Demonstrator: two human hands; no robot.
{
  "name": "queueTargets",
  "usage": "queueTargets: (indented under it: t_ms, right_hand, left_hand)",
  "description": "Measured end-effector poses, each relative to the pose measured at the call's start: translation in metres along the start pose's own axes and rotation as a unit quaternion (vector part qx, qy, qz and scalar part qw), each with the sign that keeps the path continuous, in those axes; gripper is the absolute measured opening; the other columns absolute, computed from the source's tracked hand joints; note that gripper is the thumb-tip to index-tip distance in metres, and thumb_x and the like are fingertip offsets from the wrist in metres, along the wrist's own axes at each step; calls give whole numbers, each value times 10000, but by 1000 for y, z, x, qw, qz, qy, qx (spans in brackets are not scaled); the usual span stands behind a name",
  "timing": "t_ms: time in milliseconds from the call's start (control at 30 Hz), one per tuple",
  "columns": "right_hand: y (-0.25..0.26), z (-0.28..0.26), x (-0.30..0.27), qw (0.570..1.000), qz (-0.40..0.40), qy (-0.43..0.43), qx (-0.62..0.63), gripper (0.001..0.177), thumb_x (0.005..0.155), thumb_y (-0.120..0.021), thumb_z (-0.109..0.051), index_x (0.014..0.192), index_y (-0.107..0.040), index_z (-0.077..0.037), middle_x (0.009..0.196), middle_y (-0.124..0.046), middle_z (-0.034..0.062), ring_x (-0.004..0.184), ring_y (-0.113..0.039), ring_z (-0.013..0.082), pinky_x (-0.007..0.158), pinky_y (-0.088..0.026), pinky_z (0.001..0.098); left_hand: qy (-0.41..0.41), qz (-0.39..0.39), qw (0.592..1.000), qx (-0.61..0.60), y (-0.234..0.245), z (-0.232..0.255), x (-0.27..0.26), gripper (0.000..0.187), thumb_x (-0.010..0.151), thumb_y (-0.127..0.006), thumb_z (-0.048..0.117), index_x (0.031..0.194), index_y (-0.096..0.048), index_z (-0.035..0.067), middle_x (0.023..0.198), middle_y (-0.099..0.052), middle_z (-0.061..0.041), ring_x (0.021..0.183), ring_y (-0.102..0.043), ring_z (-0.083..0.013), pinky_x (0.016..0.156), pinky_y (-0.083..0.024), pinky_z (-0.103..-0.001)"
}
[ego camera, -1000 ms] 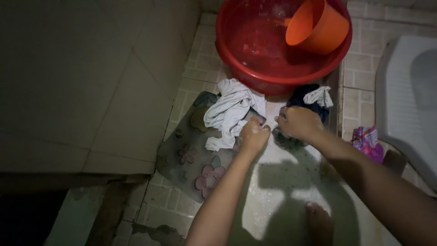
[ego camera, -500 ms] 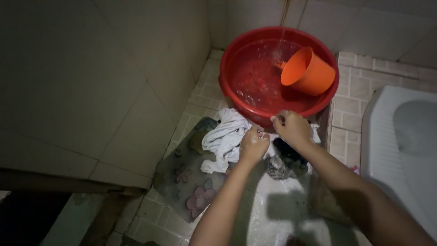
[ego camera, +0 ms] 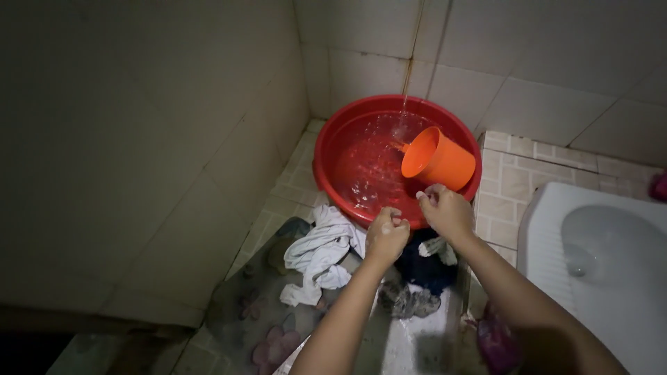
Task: Scrub the floor and a floor mat in a bathroom.
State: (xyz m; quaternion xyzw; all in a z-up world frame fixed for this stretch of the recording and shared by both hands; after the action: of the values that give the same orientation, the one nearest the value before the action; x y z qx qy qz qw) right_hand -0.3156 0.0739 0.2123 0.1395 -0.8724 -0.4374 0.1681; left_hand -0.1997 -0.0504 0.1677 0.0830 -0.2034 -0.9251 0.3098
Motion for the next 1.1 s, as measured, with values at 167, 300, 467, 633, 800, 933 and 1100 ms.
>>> queueTargets:
  t_ms: [167, 300, 467, 633, 800, 933, 1100]
  right_hand:
    - [7, 18, 43, 998, 42, -21, -36, 606, 905, -664, -507, 1241, -681, -3, 836, -753, 171, 823, -731, 374, 745, -562, 496]
    - [6, 32, 82, 989, 88, -17, -120, 788, 910, -642, -606, 1356, -605, 43, 1013, -725, 263, 909, -711, 449, 748, -561, 551]
    - [8, 27, 117, 985, 48, -75, -148, 898, 903, -619, -626, 1446, -506, 79, 1032, -733, 281, 928, -720, 457, 752, -562, 561]
    - [-19, 56, 154, 975, 32, -85, -204, 875, 923, -598, -668, 1357, -593, 91, 1021, -751, 262, 910, -740, 416, 746, -566, 524]
    - [-41, 73, 164, 965, -61, -144, -210, 442, 937, -590, -456, 1060, -799, -87, 1096, -772, 173, 1007, -743, 363, 810, -576, 482]
    - [-56, 82, 161, 962, -88, -139, -217, 321, 872, -639, -282, 1087, -807, -113, 1125, -776, 156, 1054, -735, 361, 852, -578, 470]
    - [-65, 89, 145, 955, -100, -129, -248, 275, 902, -650, -199, 1111, -791, -89, 1160, -757, 177, 1086, -721, 379, 877, -581, 473]
  left_hand:
    - [-22, 18, 999, -18, -8, 2, 17, 332, 849, -677, 216, 1131, -662, 41, 1014, -739, -141, 971, -707, -323, 880, -540, -412]
    - [-13, 23, 999, -43, -12, -8, 31, 303, 849, -686, 217, 1093, -687, 38, 990, -745, -139, 943, -725, -298, 864, -559, -388]
    - [-12, 12, 999, -46, -7, 0, 37, 278, 871, -668, 194, 1096, -696, 33, 1005, -748, -136, 953, -720, -279, 867, -555, -368]
    - [16, -25, 996, -84, -16, -4, 47, 273, 881, -648, 167, 1117, -683, 35, 1016, -750, -117, 961, -721, -249, 879, -555, -347]
    - [17, -8, 997, -77, -25, -24, 53, 248, 892, -663, 180, 1092, -708, 41, 1015, -740, -129, 949, -708, -241, 873, -549, -347]
    - [30, -5, 996, -87, -28, -33, 51, 235, 896, -645, 177, 1073, -716, 40, 992, -748, -133, 924, -719, -243, 857, -555, -344]
    - [27, -5, 996, -84, -29, -41, 46, 234, 896, -627, 169, 1070, -715, 40, 961, -748, -129, 902, -719, -240, 836, -557, -344]
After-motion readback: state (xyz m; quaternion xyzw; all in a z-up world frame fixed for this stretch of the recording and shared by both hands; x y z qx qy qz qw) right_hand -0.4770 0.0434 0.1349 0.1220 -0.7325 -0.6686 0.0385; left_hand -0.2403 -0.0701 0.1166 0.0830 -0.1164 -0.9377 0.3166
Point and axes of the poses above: each hand's wrist, its own x-axis towards the middle knuckle, its own y-axis out of the back of the hand, z = x × y, the point moved 5 cm from there along x, towards the middle knuckle
